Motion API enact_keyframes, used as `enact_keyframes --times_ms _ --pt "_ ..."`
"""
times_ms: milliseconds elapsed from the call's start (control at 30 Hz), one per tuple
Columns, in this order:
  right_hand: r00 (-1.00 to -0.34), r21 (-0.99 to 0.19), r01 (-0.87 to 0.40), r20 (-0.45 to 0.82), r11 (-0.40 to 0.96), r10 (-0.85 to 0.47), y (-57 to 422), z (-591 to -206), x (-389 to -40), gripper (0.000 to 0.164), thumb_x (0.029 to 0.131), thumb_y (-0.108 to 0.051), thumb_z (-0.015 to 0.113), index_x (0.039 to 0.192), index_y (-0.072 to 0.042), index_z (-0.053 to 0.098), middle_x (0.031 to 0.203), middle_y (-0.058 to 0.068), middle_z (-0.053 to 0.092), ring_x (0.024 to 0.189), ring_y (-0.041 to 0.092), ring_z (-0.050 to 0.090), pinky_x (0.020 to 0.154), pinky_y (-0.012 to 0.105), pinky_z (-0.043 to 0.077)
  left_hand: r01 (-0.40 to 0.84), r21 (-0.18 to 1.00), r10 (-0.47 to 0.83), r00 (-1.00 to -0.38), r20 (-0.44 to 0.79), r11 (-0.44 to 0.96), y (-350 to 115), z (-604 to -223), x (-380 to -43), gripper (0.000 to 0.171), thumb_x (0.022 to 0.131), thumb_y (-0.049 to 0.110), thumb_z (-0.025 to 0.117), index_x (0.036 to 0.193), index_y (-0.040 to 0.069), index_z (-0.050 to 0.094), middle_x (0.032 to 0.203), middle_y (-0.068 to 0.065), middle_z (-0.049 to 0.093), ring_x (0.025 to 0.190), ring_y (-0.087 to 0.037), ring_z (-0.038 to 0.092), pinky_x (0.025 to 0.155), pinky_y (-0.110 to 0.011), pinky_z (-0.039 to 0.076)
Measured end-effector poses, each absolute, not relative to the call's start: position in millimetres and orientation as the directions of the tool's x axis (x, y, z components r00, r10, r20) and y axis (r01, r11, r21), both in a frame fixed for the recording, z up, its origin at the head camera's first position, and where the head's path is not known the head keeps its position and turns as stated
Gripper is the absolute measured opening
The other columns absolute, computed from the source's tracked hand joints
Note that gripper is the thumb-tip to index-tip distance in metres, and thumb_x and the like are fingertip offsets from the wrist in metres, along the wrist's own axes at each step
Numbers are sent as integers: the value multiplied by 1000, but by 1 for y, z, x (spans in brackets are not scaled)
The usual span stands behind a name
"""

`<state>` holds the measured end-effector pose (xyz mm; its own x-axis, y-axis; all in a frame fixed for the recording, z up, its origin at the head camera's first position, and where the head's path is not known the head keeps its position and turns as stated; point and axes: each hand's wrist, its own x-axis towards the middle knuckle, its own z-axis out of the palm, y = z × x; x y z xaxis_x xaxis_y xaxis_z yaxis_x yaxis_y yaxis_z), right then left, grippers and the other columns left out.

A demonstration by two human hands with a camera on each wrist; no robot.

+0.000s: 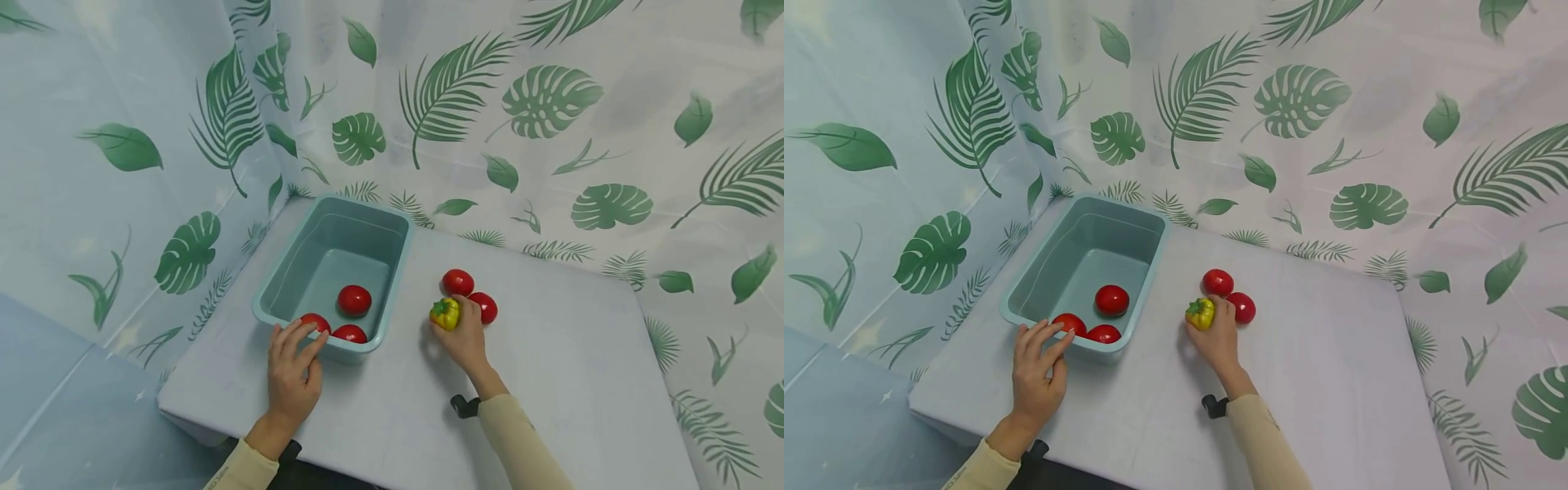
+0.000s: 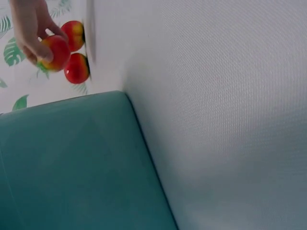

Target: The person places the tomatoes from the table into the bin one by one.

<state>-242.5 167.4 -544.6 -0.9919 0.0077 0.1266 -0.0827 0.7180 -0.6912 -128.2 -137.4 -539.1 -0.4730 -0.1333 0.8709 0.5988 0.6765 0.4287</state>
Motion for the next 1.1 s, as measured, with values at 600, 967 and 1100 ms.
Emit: enact_keyframes --times_ms 600,967,1100 --pt "-969 -845 -227 247 485 -23 115 -471 -257 78 79 -18 77 143 -11 34 139 8 42 119 23 46 95 44 50 600 421 -133 -464 876 680 -139 -542 -129 40 78 -1 46 107 0 74 115 -20 65 115 -44 52 110 -62 22" --pt "-928 -846 -371 349 384 -129 73 -440 -263 74 82 -18 74 145 -14 35 141 4 42 120 21 45 94 43 48 606 419 -132 -460 878 676 -139 -542 -130 39 79 -1 46 106 0 74 115 -20 65 114 -45 52 110 -61 22" --pt "-890 -805 -455 398 380 -221 55 -437 -261 73 82 -15 73 144 -12 35 140 7 42 121 22 46 93 43 50 610 414 -136 -448 884 676 -139 -542 -130 39 79 -1 46 105 1 75 114 -20 65 114 -45 52 109 -61 23"
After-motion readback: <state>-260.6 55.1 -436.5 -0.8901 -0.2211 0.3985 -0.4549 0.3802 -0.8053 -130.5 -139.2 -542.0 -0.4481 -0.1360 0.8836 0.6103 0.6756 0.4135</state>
